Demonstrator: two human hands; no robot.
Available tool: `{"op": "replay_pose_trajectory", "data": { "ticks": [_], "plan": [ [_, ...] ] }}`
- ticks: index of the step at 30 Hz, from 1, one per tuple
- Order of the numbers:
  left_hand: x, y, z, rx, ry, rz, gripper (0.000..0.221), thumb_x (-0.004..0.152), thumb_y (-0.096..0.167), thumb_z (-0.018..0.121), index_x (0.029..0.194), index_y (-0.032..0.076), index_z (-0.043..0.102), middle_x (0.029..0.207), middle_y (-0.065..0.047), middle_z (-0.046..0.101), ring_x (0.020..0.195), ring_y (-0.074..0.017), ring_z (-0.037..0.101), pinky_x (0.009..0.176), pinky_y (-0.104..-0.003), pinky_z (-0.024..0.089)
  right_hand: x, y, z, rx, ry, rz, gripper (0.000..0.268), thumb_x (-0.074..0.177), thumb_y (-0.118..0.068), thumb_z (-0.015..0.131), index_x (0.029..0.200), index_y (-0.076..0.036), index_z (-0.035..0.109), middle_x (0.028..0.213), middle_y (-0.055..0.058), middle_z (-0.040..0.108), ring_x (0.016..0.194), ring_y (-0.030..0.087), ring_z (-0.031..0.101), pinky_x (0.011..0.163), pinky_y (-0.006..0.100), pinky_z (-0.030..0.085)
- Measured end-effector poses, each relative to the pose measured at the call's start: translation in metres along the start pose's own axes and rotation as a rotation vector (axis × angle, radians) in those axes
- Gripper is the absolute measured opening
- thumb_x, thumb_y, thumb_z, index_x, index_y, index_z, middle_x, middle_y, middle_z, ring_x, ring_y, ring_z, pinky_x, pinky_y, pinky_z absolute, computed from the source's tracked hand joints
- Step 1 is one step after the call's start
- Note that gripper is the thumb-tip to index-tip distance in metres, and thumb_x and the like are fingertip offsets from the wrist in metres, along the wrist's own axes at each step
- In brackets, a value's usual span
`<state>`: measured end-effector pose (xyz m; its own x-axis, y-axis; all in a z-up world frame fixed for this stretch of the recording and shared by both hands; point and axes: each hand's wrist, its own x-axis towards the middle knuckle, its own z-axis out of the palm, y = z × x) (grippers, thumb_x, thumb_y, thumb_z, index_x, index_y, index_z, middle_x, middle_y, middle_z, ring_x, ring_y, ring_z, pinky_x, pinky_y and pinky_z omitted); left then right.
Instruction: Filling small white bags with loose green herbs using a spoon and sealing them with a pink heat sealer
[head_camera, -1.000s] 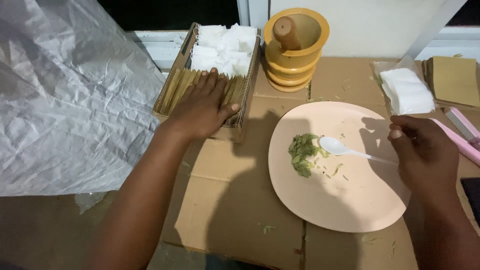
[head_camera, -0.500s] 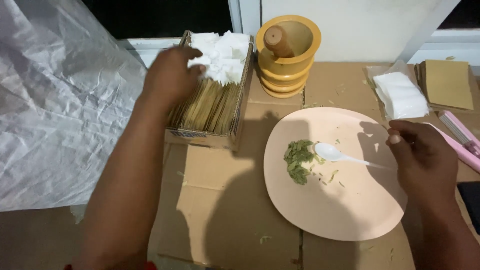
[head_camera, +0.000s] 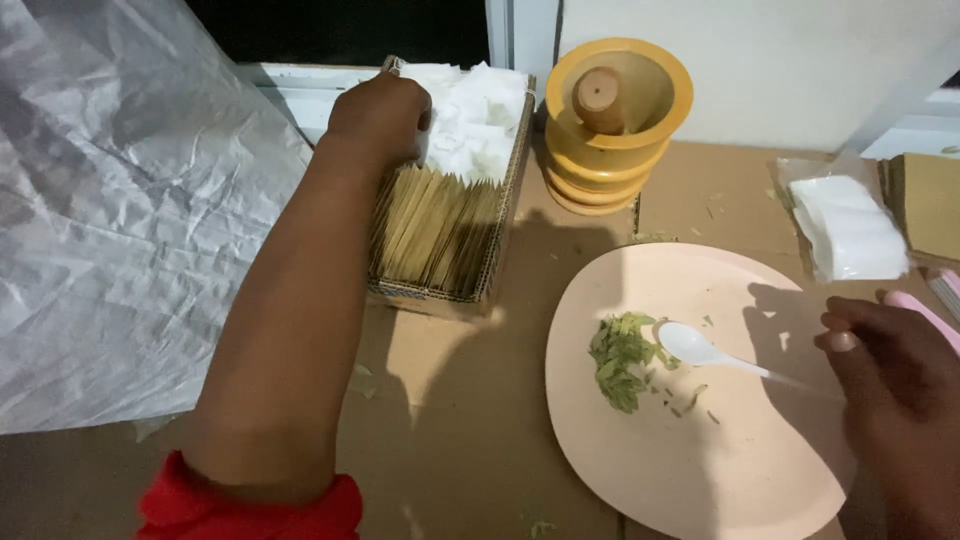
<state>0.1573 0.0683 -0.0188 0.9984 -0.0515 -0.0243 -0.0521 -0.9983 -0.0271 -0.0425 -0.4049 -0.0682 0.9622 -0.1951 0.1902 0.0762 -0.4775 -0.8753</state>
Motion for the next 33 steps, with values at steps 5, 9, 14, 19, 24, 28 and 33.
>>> {"op": "replay_pose_trajectory", "data": {
  "ticks": [5, 9, 14, 19, 24, 28, 33],
  "plan": [
    [0.000, 0.006, -0.008, -0.006, -0.074, -0.040, 0.024, 0.066, -0.003, 0.079, 0.080, 0.014, 0.071, 0.089, -0.010, 0.070, 0.077, -0.0366, 0.067, 0.056, -0.048, 0.052, -0.005, -0.009, 0.004, -0.049, 0.002, -0.019, 0.021, 0.107, 0.002, 0.055, 0.127, 0.000, 0.061, 0.132, 0.016, 0.060, 0.139, 0.021, 0.050, 0.117, 0.033, 0.039],
    [0.002, 0.004, -0.007, 0.021, -0.064, -0.011, 0.023, 0.068, -0.003, 0.075, 0.080, 0.016, 0.072, 0.088, -0.008, 0.069, 0.076, -0.0339, 0.067, 0.057, -0.044, 0.053, -0.001, 0.018, -0.002, -0.045, -0.052, -0.073, 0.026, 0.111, -0.003, 0.053, 0.136, 0.003, 0.057, 0.133, 0.021, 0.057, 0.116, 0.024, 0.059, 0.118, 0.035, 0.037],
    [-0.003, 0.004, -0.010, 0.016, -0.082, -0.015, 0.025, 0.070, -0.003, 0.073, 0.082, 0.018, 0.073, 0.090, -0.007, 0.071, 0.080, -0.0341, 0.067, 0.061, -0.045, 0.052, -0.008, 0.009, 0.008, -0.109, -0.012, -0.162, 0.021, 0.110, 0.008, 0.054, 0.131, 0.008, 0.060, 0.138, 0.023, 0.057, 0.139, 0.032, 0.047, 0.120, 0.039, 0.038],
    [-0.009, 0.005, -0.010, 0.004, -0.050, 0.003, 0.028, 0.077, -0.005, 0.062, 0.088, 0.019, 0.074, 0.100, -0.010, 0.068, 0.083, -0.0364, 0.067, 0.065, -0.047, 0.054, -0.008, -0.011, 0.007, -0.302, -0.029, -0.258, 0.015, 0.106, 0.002, 0.059, 0.117, 0.004, 0.070, 0.116, 0.016, 0.070, 0.165, 0.032, 0.039, 0.134, 0.040, 0.029],
    [-0.005, 0.000, -0.004, -0.022, 0.029, 0.027, 0.020, 0.078, 0.000, 0.066, 0.088, 0.014, 0.076, 0.096, -0.017, 0.072, 0.087, -0.0436, 0.068, 0.067, -0.054, 0.055, -0.017, -0.029, 0.010, -0.393, -0.019, -0.247, 0.019, 0.107, -0.005, 0.058, 0.118, 0.000, 0.072, 0.114, 0.011, 0.070, 0.162, 0.034, 0.040, 0.130, 0.045, 0.028],
    [-0.015, 0.004, -0.008, -0.086, -0.004, -0.006, 0.025, 0.079, -0.008, 0.058, 0.082, 0.013, 0.071, 0.090, -0.015, 0.069, 0.080, -0.0401, 0.065, 0.062, -0.049, 0.053, -0.023, -0.047, 0.017, -0.418, -0.050, -0.171, 0.019, 0.106, -0.005, 0.058, 0.118, -0.003, 0.072, 0.108, 0.010, 0.070, 0.154, 0.025, 0.044, 0.118, 0.038, 0.035],
    [-0.011, -0.004, -0.004, -0.188, 0.001, 0.032, 0.040, 0.074, -0.017, 0.050, 0.095, 0.010, 0.070, 0.107, -0.016, 0.066, 0.088, -0.0381, 0.063, 0.065, -0.047, 0.050, -0.022, -0.062, 0.022, -0.477, -0.067, -0.369, 0.015, 0.103, -0.003, 0.062, 0.113, -0.002, 0.073, 0.093, 0.010, 0.069, 0.090, 0.017, 0.061, 0.140, 0.044, 0.027]
  ]
}}
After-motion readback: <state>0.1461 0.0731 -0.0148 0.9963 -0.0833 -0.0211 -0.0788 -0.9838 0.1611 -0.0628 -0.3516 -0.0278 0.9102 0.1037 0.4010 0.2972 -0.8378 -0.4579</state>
